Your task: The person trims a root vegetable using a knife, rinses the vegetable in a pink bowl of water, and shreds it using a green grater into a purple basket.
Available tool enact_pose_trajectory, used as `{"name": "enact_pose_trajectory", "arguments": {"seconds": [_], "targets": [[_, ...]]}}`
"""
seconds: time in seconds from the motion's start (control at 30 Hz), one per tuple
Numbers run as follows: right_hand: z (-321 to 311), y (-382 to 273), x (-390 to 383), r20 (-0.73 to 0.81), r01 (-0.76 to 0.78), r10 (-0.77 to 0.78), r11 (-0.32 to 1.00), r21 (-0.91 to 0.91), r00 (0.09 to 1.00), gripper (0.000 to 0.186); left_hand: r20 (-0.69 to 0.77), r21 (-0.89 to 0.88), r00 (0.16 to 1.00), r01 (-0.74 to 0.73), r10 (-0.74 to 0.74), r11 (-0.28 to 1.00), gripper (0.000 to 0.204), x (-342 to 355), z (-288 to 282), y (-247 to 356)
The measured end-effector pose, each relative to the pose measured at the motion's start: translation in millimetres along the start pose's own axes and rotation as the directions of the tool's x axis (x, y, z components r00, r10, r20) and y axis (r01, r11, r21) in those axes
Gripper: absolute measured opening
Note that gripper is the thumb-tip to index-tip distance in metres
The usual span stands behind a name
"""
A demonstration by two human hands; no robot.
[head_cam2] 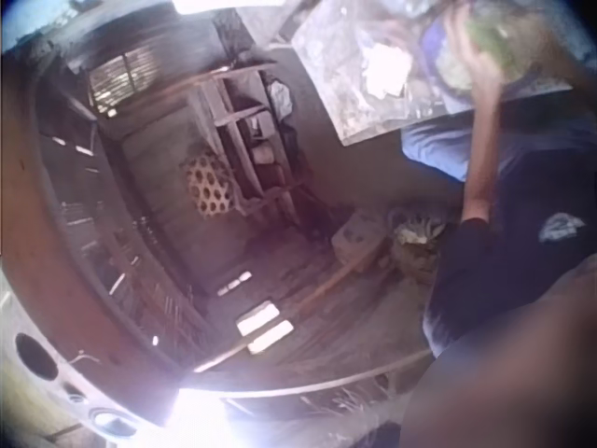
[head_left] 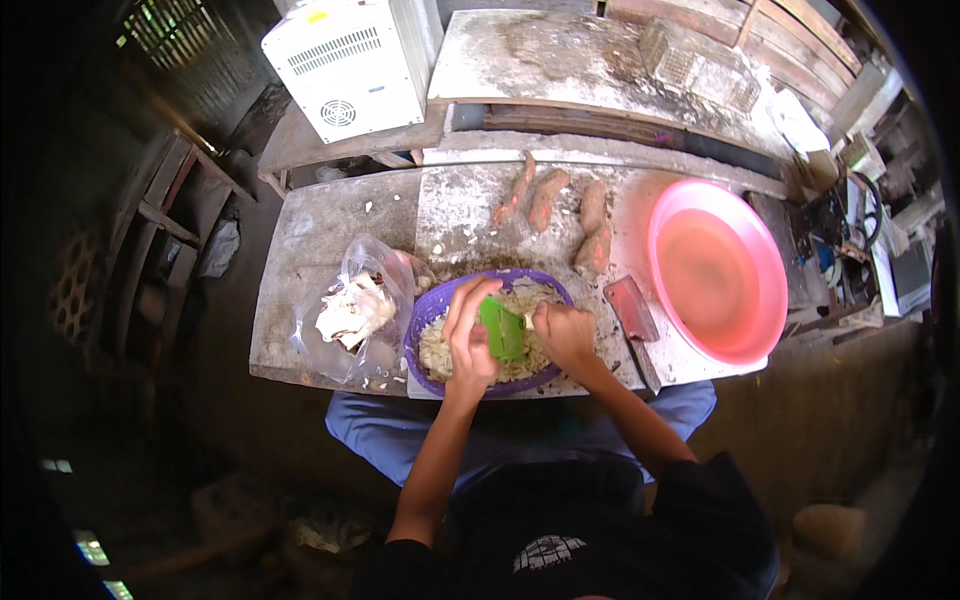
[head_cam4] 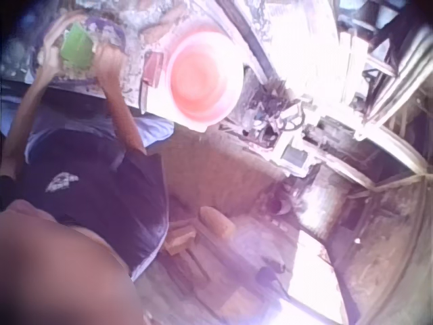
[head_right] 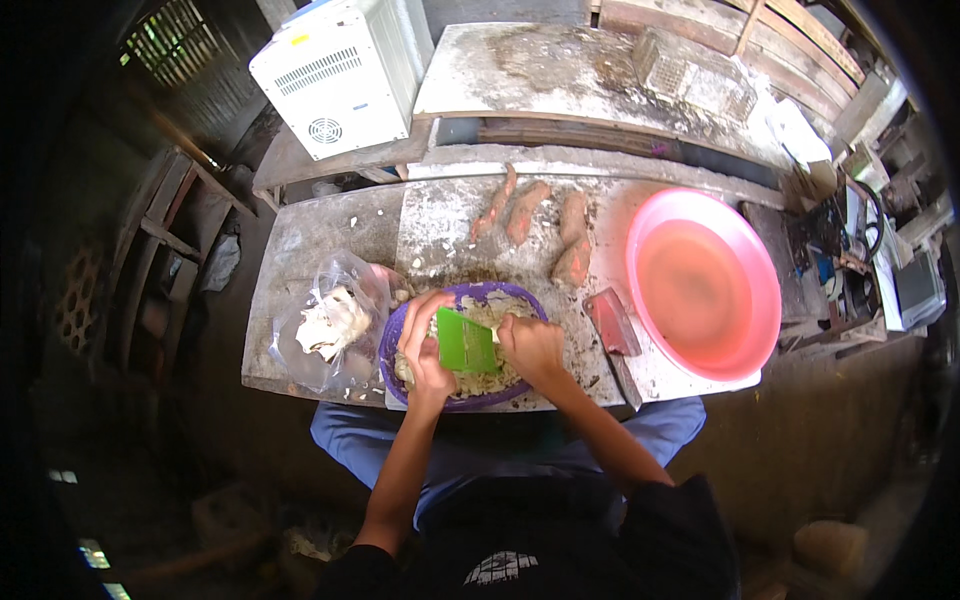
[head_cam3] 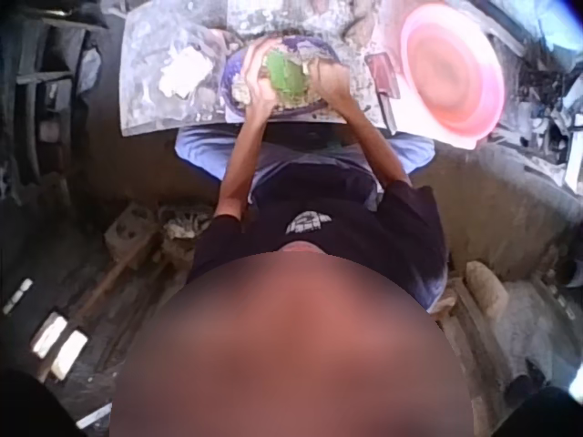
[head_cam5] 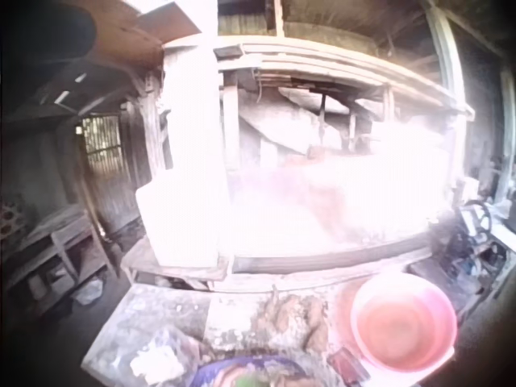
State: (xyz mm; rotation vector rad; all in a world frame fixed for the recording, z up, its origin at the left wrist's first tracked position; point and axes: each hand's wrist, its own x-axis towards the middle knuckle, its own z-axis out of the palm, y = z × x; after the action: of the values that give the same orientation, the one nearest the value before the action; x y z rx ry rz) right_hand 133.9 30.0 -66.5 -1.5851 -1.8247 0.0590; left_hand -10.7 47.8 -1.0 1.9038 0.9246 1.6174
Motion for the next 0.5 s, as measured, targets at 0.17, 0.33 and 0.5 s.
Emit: {"name": "enact_pose_trajectory", "arguments": {"seconds": [0.17, 0.33, 0.5], "targets": [[-22.5, -40.7, 5.6, 0.044, -0.118, 0.11, 0.964, 0.237, 0.993, 0.032, -0.044, 0.024, 0.999, 0.0, 0.001, 1.0, 0.055, -10.1, 0.1, -0.8], [-1.9, -40.9, 0.2, 0.035, -0.096, 0.092, 0.989, 0.116, 0.995, 0.034, -0.001, 0.007, 1.0, -0.015, 0.015, 1.0, 0.05, -7.5, 2.7, 0.5], [-5.7, -44.1, 12.0, 0.024, -0.054, 0.053, 0.997, 0.06, 0.998, 0.038, 0.002, 0.049, 1.0, -0.013, 0.013, 0.999, 0.047, -0.1, 1.0, -6.0]]}}
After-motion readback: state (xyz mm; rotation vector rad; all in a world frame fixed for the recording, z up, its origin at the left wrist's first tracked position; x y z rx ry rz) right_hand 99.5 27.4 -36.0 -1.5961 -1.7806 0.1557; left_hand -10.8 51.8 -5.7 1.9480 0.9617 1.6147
